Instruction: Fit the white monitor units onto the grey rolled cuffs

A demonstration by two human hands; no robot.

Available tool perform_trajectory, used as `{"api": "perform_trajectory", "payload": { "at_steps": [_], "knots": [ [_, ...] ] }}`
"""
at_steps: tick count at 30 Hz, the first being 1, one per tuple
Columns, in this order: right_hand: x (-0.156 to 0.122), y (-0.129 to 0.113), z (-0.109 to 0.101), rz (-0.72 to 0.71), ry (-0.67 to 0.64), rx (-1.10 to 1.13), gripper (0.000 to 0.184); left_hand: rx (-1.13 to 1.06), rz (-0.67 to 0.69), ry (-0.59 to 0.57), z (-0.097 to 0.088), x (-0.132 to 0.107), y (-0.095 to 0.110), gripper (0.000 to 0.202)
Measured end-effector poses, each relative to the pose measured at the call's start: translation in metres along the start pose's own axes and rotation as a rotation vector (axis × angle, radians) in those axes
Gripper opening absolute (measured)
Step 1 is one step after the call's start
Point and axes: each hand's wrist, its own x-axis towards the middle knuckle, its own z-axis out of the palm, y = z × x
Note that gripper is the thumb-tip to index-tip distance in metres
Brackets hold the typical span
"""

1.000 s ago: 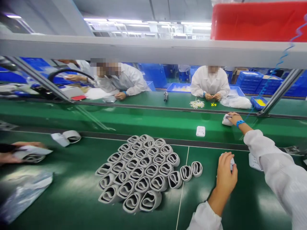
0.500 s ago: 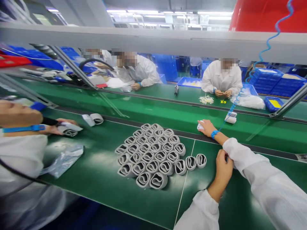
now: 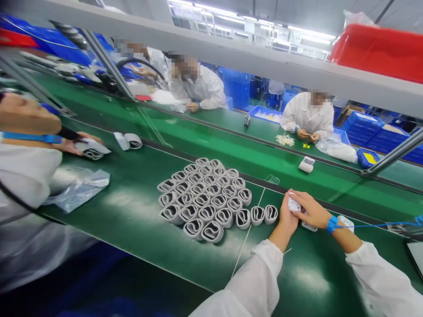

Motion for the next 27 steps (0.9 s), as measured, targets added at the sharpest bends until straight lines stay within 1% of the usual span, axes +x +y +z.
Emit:
{"api": "perform_trajectory", "payload": {
  "at_steps": [2, 4, 6, 8, 11, 13, 18, 21, 23, 25, 27],
  "knots": [
    [-0.011, -0.001, 0.002, 0.055, 0.028, 0.03, 0.073, -0.003, -0.048, -0.003, 0.001, -0.001, -0.001, 0.042],
    [-0.011, -0.001, 0.004, 0.104, 0.071, 0.052, 0.073, -0.027, -0.067, -0.009, 0.001, -0.003, -0.002, 0.04],
    [-0.004, -0.001, 0.005, 0.131, 0.128, 0.069, 0.067, -0.042, -0.075, -0.005, 0.001, -0.005, -0.003, 0.04],
    [0.01, -0.001, 0.006, 0.135, 0.177, 0.077, 0.058, -0.033, -0.071, -0.002, 0.0, -0.005, -0.003, 0.039],
    [0.041, -0.004, 0.008, 0.119, 0.201, 0.045, 0.047, 0.0, -0.075, 0.007, -0.001, -0.004, -0.002, 0.04],
    [0.068, -0.007, 0.011, 0.102, 0.186, 0.003, 0.042, 0.001, -0.082, 0.017, -0.002, -0.002, -0.001, 0.042],
    [0.155, -0.011, 0.032, 0.093, 0.025, -0.187, 0.034, -0.02, -0.098, 0.033, -0.002, 0.0, -0.005, 0.044],
    [0.198, -0.012, 0.047, 0.074, -0.02, -0.231, 0.023, -0.036, -0.072, 0.032, -0.002, 0.0, -0.006, 0.05],
    [0.215, -0.014, 0.056, 0.057, -0.039, -0.243, 0.016, -0.051, -0.063, 0.046, -0.001, -0.001, -0.005, 0.053],
    [0.224, -0.016, 0.062, 0.045, -0.045, -0.248, 0.021, -0.07, -0.085, 0.057, -0.001, -0.001, -0.003, 0.056],
    [0.227, -0.017, 0.066, 0.04, -0.038, -0.242, 0.024, -0.085, -0.105, 0.056, -0.001, 0.0, -0.001, 0.059]
  ]
}}
